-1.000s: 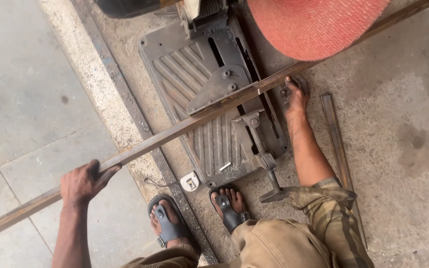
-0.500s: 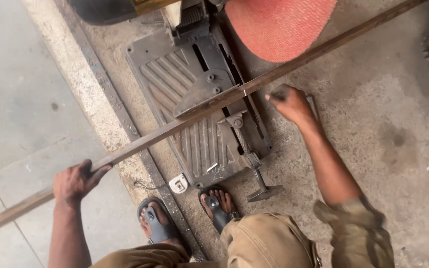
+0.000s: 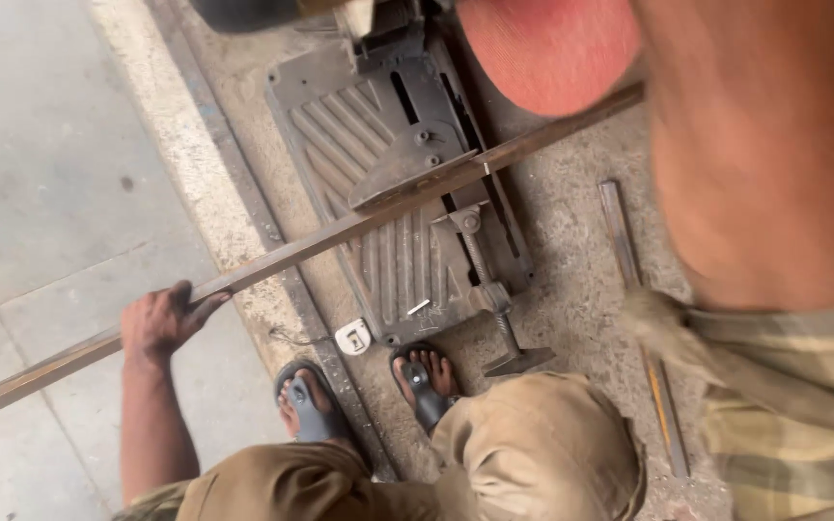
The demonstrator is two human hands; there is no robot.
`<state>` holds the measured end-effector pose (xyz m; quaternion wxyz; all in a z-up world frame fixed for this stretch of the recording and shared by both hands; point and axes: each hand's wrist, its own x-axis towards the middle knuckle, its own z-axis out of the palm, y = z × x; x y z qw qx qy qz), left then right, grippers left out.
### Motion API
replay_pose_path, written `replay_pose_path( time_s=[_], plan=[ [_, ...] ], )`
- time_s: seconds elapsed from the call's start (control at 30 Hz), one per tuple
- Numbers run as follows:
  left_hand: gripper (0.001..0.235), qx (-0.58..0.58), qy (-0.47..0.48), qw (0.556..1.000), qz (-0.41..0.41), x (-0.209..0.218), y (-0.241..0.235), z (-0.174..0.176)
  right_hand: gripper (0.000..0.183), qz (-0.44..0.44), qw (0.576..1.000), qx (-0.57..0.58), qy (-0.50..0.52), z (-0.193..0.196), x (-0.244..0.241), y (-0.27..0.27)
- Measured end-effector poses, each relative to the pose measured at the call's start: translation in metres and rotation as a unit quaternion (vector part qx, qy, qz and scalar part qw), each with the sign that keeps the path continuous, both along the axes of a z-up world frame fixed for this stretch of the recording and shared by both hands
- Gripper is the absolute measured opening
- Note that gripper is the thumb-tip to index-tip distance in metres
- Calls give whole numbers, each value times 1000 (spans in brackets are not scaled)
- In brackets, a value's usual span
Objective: The person measures a metal bar with a tape measure, marks it, and cuts it using a chop saw before handling and comparing the pieces.
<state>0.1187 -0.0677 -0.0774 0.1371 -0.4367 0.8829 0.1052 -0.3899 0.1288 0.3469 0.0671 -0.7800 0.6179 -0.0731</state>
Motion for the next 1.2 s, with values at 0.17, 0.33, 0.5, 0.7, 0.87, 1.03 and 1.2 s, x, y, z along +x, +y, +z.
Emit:
replay_pose_path(
  time_s=[0.17,0.33,0.5,0.7,0.87,1.03,1.2],
  plan=[
    [76,30,-55,997,38,-15,-2,18,62,2,984,52,171,-41,30,5],
    [75,7,-26,1000,15,-4,-6,6,86,21,982,63,179,-103,54,15],
    [76,16,-44,999,12,-13,-10,14,74,-48,973,222,35,-81,71,11],
    [78,15,-38,999,13,-7,-8,17,76,-25,984,158,77,-97,74,20],
    [79,24,-46,999,8,-8,-8,17,66,-57,989,128,50,-106,81,30],
    [80,25,-76,997,9,-5,-6,11,63,-62,992,103,35,-110,83,35],
    [81,24,-71,997,4,-1,-4,4,67,-65,992,89,55,-114,84,39]
  ],
)
